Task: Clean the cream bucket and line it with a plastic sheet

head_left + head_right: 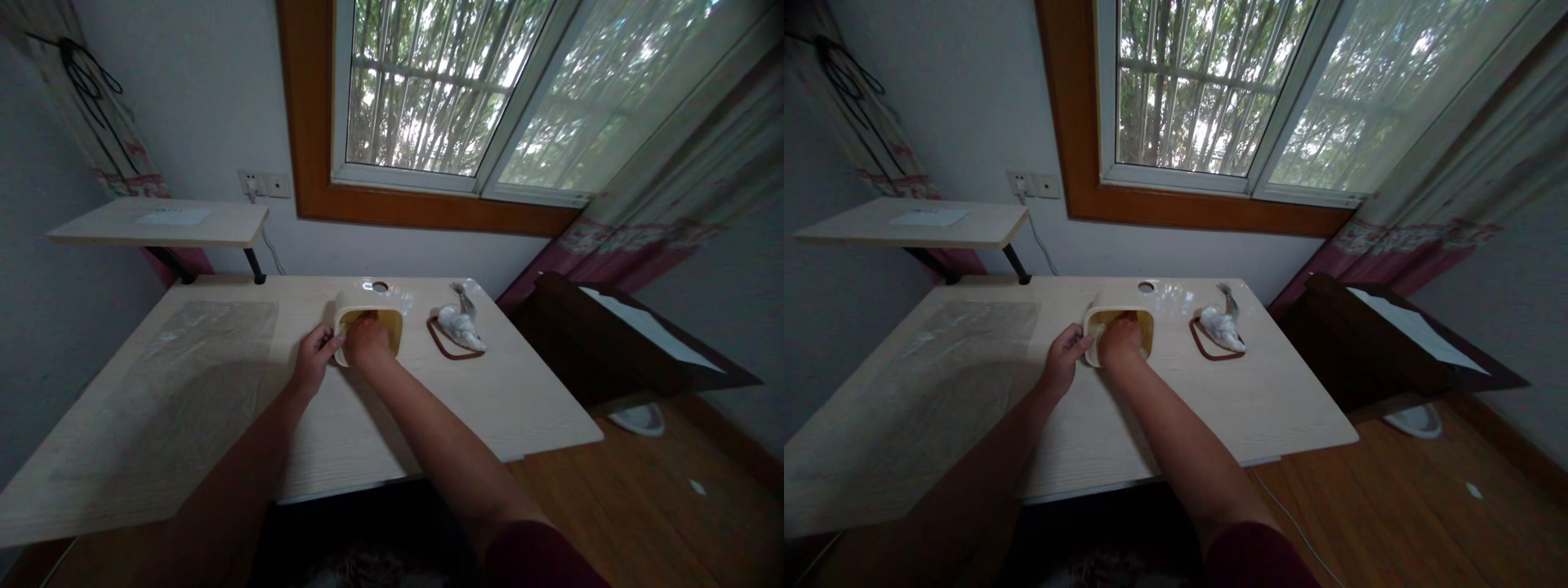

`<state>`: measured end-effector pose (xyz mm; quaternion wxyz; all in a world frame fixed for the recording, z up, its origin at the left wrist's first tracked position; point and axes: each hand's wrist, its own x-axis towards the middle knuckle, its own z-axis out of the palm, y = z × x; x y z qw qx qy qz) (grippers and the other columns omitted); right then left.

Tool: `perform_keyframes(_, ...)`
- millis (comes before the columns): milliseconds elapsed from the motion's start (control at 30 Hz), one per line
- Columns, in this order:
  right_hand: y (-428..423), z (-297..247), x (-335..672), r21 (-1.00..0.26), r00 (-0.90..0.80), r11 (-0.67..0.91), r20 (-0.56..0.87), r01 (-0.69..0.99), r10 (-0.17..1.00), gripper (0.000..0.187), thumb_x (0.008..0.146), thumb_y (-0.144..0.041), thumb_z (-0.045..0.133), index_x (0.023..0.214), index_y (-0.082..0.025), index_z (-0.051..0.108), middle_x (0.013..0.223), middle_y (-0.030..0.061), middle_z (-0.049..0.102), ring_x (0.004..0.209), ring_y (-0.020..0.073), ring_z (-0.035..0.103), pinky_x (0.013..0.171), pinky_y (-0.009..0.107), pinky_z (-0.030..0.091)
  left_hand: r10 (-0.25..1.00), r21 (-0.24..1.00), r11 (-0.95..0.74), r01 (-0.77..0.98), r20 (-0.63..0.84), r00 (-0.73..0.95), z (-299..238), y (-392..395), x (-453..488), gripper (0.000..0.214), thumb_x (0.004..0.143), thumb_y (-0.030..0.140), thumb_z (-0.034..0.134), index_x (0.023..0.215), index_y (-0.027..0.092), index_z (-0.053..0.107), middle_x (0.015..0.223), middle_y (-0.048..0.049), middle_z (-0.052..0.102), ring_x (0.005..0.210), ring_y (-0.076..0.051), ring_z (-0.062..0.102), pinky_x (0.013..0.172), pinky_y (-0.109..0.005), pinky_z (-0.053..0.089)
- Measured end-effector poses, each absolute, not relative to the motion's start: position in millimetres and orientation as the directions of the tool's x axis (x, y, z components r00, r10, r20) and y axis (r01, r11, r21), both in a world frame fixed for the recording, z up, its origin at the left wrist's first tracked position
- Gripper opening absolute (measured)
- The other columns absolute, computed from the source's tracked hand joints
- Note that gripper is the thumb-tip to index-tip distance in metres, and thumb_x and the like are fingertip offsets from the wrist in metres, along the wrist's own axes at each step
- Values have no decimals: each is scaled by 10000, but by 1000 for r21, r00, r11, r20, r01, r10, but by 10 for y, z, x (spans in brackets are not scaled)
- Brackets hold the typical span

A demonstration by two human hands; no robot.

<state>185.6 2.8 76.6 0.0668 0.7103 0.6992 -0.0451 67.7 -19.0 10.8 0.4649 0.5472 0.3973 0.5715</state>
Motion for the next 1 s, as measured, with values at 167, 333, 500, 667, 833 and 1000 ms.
perform_keyframes(167, 26, 800, 1886, 38, 14, -6, -216, 999, 976, 370, 955, -171, 498, 1216, 6, 691, 1211, 316, 678, 1130, 338, 689, 885, 399, 581, 963, 961, -264, -83, 268, 41, 115, -185, 685, 335, 809, 416, 697, 711, 202, 459, 655, 50, 382, 619, -110, 386, 564, -234, 298)
perform_keyframes(333, 40, 771, 1933, 8, -36, 39, -257, 999, 966, 334, 953, -218, 534, 1157, -38, 728, 1208, 291, 691, 1127, 345, 690, 892, 412, 574, 958, 958, -276, -77, 281, 52, 115, -188, 678, 340, 808, 436, 701, 719, 200, 474, 666, 47, 387, 631, -113, 390, 574, -237, 304)
perform_keyframes(500, -15, 740, 1972, -64, -148, 138, -208, 988, 967, 406, 1003, -290, 433, 1252, -62, 660, 1206, 270, 697, 1116, 317, 695, 882, 391, 562, 955, 956, -280, -87, 286, 72, 121, -188, 663, 354, 817, 454, 693, 714, 196, 473, 669, 46, 398, 644, -115, 394, 590, -237, 312)
perform_keyframes(667, -65, 754, 2011, -129, -298, 279, -157, 952, 942, 369, 1000, -317, 435, 1261, -144, 631, 1182, 192, 725, 1085, 281, 706, 877, 351, 535, 958, 956, -270, -118, 279, 69, 135, -191, 650, 363, 824, 466, 679, 703, 196, 470, 670, 40, 410, 647, -123, 401, 595, -243, 320)
perform_keyframes(833, -83, 775, 2080, -164, -367, 344, -134, 924, 921, 347, 975, -290, 484, 1273, -174, 617, 1207, 153, 723, 1096, 251, 698, 860, 289, 506, 963, 961, -252, -115, 260, 66, 129, -176, 652, 364, 790, 461, 712, 701, 197, 477, 669, 38, 427, 646, -127, 406, 601, -243, 324)
perform_keyframes(1000, -237, 812, 2145, -192, -416, 392, -101, 900, 904, 360, 951, -318, 504, 1249, -167, 640, 1163, 151, 738, 1057, 259, 706, 874, 304, 501, 957, 955, -282, -88, 286, 38, 93, -133, 637, 357, 808, 437, 707, 690, 198, 470, 649, 43, 409, 637, -125, 397, 596, -243, 317)
